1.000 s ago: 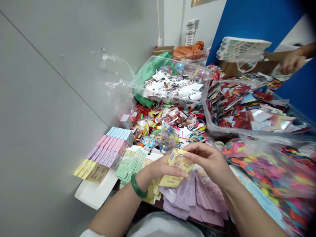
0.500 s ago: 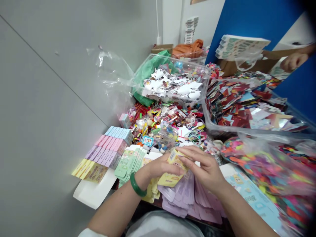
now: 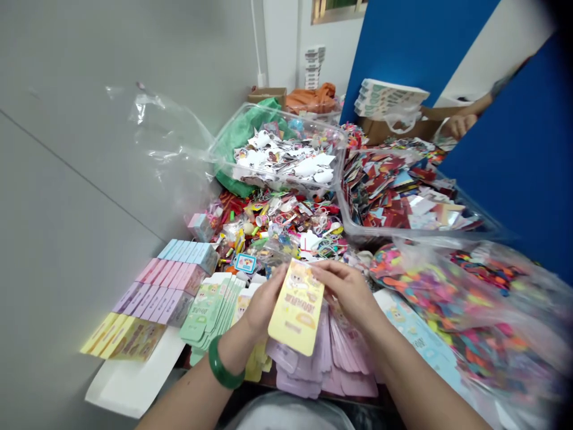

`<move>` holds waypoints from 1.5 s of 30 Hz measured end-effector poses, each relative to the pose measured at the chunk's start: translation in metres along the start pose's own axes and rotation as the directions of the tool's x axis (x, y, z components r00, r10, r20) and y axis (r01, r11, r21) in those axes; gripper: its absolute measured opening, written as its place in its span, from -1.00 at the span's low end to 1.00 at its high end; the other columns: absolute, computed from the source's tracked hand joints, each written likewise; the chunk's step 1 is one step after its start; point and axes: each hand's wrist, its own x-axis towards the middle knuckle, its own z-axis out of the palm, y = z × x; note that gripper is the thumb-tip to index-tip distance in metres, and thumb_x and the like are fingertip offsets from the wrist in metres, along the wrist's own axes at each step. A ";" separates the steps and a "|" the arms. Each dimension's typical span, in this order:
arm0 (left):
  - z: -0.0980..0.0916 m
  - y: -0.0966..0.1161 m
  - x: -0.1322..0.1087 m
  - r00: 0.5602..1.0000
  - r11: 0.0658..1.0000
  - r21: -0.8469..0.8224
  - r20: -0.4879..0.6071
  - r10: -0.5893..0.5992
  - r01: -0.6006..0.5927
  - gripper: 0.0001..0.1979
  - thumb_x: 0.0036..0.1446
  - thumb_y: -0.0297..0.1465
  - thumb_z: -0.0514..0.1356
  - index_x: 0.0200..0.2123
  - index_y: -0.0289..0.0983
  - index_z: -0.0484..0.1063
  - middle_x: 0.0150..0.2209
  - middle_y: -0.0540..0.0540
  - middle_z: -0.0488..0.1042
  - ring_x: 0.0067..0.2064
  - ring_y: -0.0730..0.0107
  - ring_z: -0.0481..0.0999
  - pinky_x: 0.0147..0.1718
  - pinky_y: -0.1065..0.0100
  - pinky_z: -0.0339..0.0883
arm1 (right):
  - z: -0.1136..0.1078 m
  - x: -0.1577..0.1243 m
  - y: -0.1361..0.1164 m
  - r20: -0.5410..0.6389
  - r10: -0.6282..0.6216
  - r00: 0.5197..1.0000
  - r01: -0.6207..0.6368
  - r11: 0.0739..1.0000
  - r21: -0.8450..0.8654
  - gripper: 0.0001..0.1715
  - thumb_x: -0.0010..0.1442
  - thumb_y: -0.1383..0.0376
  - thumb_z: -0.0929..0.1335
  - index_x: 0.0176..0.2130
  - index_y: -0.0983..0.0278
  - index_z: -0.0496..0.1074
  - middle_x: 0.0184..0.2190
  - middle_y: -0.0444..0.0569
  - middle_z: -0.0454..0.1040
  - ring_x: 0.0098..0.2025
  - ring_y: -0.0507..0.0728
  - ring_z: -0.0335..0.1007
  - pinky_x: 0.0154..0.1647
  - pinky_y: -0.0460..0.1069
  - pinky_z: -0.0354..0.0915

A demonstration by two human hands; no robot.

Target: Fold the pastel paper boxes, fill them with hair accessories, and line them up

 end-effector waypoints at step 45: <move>-0.043 -0.004 -0.003 0.964 0.950 0.223 -0.103 0.246 -0.219 -0.50 0.06 -0.28 0.33 0.07 -0.18 0.32 0.02 -0.13 0.51 -0.10 0.20 0.56 -0.36 0.39 0.47 | -0.052 0.066 -0.005 -0.131 -0.191 0.973 0.055 0.738 -0.672 -0.73 0.05 0.13 0.37 -0.45 0.30 0.50 -0.55 -0.11 0.47 -0.50 0.04 0.29 -0.46 -0.06 0.16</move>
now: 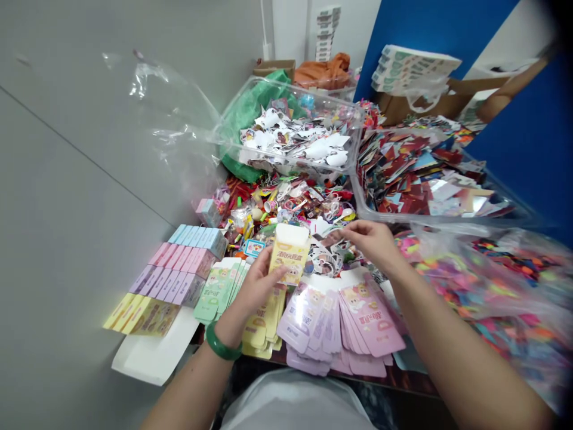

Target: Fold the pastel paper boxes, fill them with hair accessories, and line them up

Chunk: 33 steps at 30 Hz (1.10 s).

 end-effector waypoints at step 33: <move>0.015 0.008 0.005 0.988 0.984 0.178 0.151 -0.018 -0.009 -0.58 -0.02 -0.38 0.35 -0.03 -0.22 0.46 -0.05 -0.11 0.53 -0.07 0.21 0.51 -0.17 0.32 0.42 | -0.035 -0.043 -0.061 0.042 -0.348 0.937 0.350 0.922 -0.166 -0.81 0.09 0.31 0.41 -0.55 0.22 0.46 -0.67 -0.19 0.35 -0.58 -0.01 0.19 -0.51 -0.06 0.03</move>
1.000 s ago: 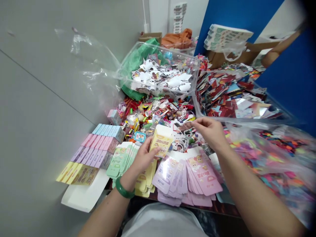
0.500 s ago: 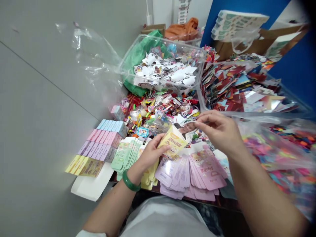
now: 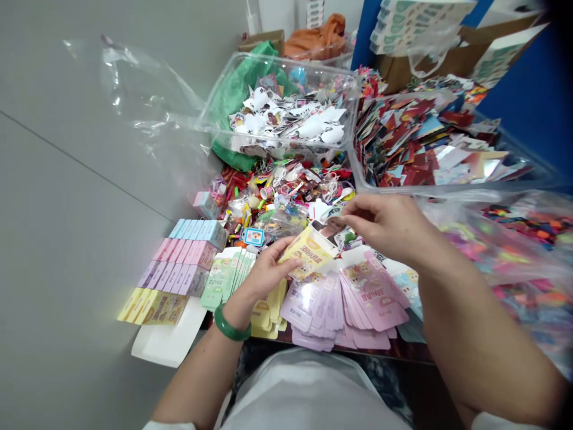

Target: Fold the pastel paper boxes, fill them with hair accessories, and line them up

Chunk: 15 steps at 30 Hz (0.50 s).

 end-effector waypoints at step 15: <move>0.001 -0.002 0.001 0.996 0.996 -0.091 0.086 -0.011 0.019 -0.53 -0.01 -0.36 0.37 0.02 -0.20 0.43 -0.04 -0.10 0.52 -0.09 0.25 0.51 -0.24 0.38 0.42 | 0.020 0.006 -0.010 0.097 0.199 0.975 -0.218 0.936 0.278 -0.86 0.11 0.37 0.36 -0.48 0.23 0.37 -0.70 -0.18 0.43 -0.66 0.02 0.37 -0.63 -0.12 0.17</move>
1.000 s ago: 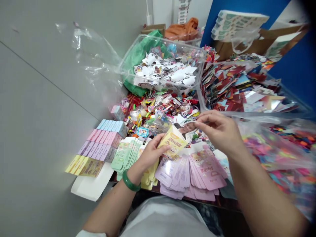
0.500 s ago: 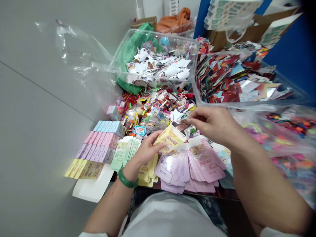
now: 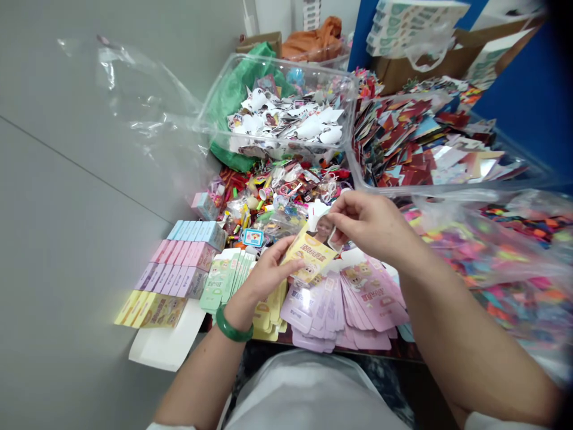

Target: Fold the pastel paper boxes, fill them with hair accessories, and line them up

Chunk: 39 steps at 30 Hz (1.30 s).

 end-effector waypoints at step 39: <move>-0.006 -0.007 0.009 0.996 0.985 -0.148 0.044 -0.080 0.085 -0.54 0.00 -0.21 0.39 -0.05 -0.25 0.43 -0.11 -0.15 0.57 -0.20 0.24 0.55 -0.23 0.31 0.42 | -0.090 0.128 0.072 -0.433 0.265 0.862 -0.409 0.868 -0.282 -0.83 0.13 0.28 0.40 -0.40 0.35 0.53 -0.35 0.08 0.58 -0.12 0.24 0.48 -0.10 0.02 0.29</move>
